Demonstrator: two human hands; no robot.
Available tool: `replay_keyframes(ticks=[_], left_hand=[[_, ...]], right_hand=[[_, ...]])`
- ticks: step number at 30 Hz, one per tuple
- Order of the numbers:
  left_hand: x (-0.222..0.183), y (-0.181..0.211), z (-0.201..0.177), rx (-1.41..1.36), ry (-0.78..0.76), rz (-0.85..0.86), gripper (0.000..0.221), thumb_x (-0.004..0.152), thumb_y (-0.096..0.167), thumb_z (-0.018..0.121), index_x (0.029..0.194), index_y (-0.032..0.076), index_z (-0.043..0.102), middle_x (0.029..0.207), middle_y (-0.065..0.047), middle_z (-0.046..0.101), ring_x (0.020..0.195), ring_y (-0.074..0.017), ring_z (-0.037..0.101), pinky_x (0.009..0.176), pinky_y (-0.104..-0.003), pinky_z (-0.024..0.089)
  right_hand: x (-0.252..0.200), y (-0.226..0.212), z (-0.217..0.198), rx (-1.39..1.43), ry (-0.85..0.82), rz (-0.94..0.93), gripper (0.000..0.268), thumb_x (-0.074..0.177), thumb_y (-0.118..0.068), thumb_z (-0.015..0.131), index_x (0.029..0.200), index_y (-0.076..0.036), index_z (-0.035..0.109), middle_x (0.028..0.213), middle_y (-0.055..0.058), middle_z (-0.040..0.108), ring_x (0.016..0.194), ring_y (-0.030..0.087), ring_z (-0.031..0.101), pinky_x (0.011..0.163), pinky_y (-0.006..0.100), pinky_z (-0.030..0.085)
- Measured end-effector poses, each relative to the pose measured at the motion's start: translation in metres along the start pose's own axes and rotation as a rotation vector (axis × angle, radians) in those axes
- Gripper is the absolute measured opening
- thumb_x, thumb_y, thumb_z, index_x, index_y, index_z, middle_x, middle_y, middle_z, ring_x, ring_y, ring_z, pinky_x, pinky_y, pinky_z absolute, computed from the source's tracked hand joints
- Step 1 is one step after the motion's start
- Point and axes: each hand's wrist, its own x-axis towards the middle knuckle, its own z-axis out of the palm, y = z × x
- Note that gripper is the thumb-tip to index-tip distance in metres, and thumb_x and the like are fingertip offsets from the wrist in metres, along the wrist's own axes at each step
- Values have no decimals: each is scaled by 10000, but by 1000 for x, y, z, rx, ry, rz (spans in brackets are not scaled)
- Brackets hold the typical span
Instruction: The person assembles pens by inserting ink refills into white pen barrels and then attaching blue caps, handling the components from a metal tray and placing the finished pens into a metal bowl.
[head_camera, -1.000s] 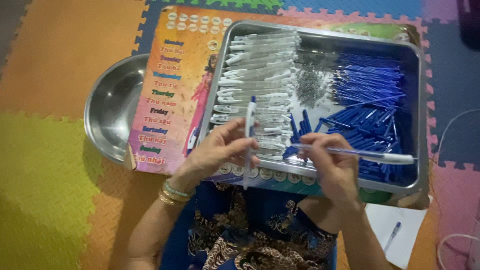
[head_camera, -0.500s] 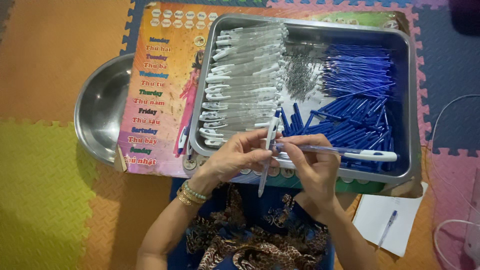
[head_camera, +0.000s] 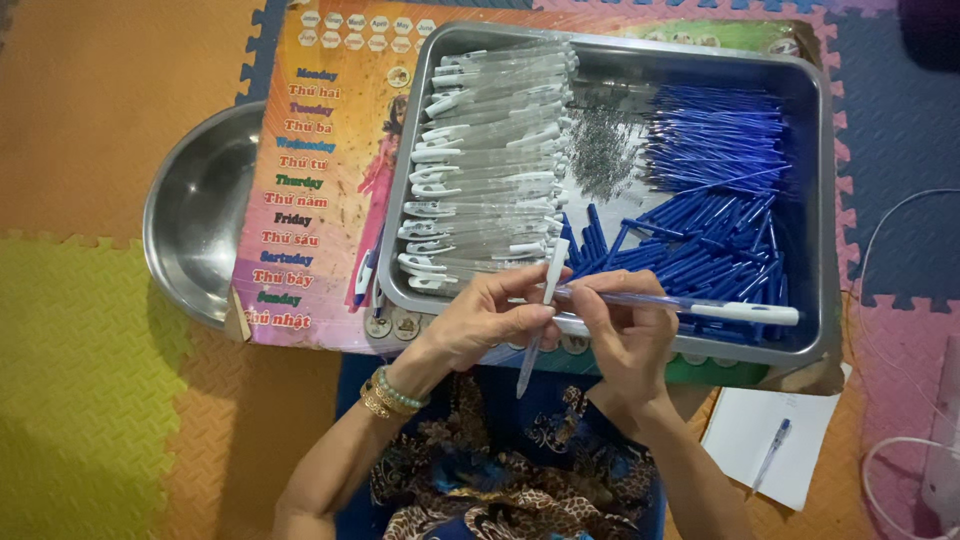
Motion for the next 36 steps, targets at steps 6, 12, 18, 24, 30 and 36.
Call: replay_keyframes(ticks=[6, 12, 18, 24, 30, 36], left_hand=[[-2, -12, 1, -36, 29, -28, 588, 1008, 84, 790, 1566, 23, 616, 1114, -178, 748, 953, -334, 828, 829, -529, 723], [-3, 3, 6, -18, 33, -37, 606, 1019, 94, 776, 1586, -1, 584, 1065, -183, 721, 911, -330, 832, 825, -530, 724], [-5, 16, 10, 16, -58, -91, 696, 1032, 122, 752, 1666, 25, 481, 1049, -145, 660, 878, -307, 820, 802, -536, 731], [-7, 7, 12, 30, -162, -155, 598, 1110, 128, 645, 1678, 47, 474, 1086, -63, 660, 869, -98, 722, 711, -256, 693], [8, -31, -3, -2, -147, -101, 534, 1178, 206, 550, 1688, 64, 482, 1023, -112, 704, 761, -54, 556, 619, -153, 513], [-5, -8, 24, 113, -131, -105, 526, 1187, 217, 525, 1701, 118, 481, 870, -33, 617, 591, 8, 397, 473, -134, 324]], right_hand=[[2, -4, 13, -106, 66, -298, 221, 897, 105, 882, 958, -15, 707, 894, 171, 797, 745, 313, 812, 590, 321, 622], [-17, 11, 5, -246, -91, -463, 117, 901, 39, 809, 943, -63, 848, 1138, 207, 839, 966, 352, 853, 778, 367, 701], [6, 8, -34, 24, -41, -157, 459, 1221, -303, 447, 863, -68, 610, 1064, 230, 780, 1080, 391, 810, 903, 472, 654], [39, -14, -22, -207, -280, 236, 336, 1170, -208, 535, 1440, -95, 701, 1089, 181, 830, 1031, 331, 790, 1011, 538, 580], [26, 20, -35, -172, -263, 286, 276, 1152, -270, 636, 1099, -101, 847, 943, 110, 824, 881, 184, 748, 838, 383, 603], [23, 18, -36, 40, -66, 509, 368, 1185, -318, 559, 977, -17, 598, 799, 217, 757, 644, 317, 798, 612, 450, 688]])
